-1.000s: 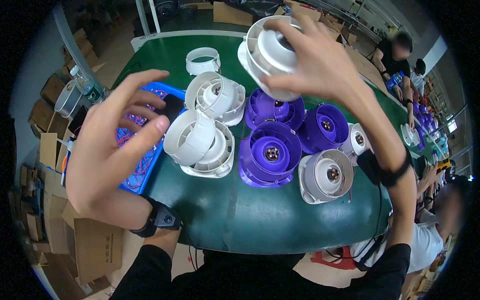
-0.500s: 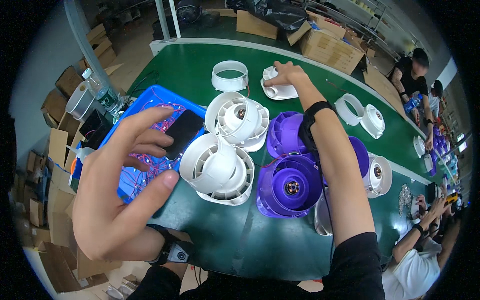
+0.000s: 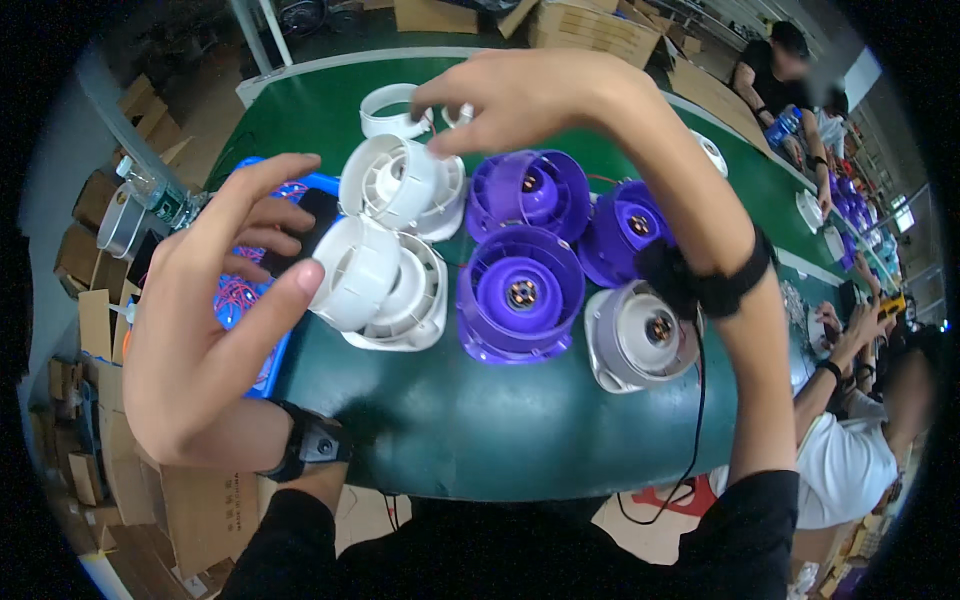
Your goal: The person assembles small electronic devices by fitting white and purple plastic casings over internal motor units. They handle the components one by one, snapping the halves together and occasionally inspecting the fit or rotating the parts. The process involves repetitive pick-and-place actions on a green workbench.
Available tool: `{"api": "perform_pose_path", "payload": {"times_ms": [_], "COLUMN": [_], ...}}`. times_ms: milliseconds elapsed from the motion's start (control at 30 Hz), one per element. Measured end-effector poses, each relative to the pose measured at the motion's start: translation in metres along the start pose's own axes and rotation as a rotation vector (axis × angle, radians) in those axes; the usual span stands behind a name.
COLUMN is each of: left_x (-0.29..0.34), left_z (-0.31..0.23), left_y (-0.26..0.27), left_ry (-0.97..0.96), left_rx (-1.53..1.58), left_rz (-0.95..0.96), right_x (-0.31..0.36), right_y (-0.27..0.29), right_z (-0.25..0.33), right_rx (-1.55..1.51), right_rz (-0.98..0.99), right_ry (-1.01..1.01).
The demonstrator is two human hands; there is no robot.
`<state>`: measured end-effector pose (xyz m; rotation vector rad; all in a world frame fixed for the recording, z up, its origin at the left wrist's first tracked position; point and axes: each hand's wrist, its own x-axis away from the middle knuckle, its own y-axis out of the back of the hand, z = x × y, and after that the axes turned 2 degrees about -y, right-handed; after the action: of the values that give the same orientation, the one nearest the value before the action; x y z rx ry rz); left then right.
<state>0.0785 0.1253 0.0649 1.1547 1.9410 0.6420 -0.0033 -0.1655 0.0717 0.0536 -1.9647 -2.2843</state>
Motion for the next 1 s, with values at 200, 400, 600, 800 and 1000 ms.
{"api": "perform_pose_path", "payload": {"times_ms": [200, 400, 600, 800, 1000], "left_x": [-0.009, -0.028, -0.043, -0.051, -0.03], "left_z": [-0.003, -0.022, -0.036, -0.065, -0.064], "left_y": [-0.027, -0.061, -0.088, -0.155, -0.24], "left_ry": [-0.265, -0.323, -0.307, -0.614, -0.854], "left_rx": [-0.047, -0.102, -0.098, -0.009, -0.142], "left_rz": [0.169, 0.368, 0.446, 0.533, 0.454], "right_x": [0.098, 0.174, 0.215, 0.241, 0.26], "right_y": [-0.012, -0.032, -0.034, -0.039, -0.037], "right_z": [0.109, 0.114, 0.091, 0.081, 0.053], "right_rx": [-0.314, -0.481, -0.411, -0.404, 0.162], "right_rz": [-0.001, -0.287, -0.479, -0.661, -0.644], "right_ry": [0.002, -0.132, -0.286, -0.372, 0.176]}}
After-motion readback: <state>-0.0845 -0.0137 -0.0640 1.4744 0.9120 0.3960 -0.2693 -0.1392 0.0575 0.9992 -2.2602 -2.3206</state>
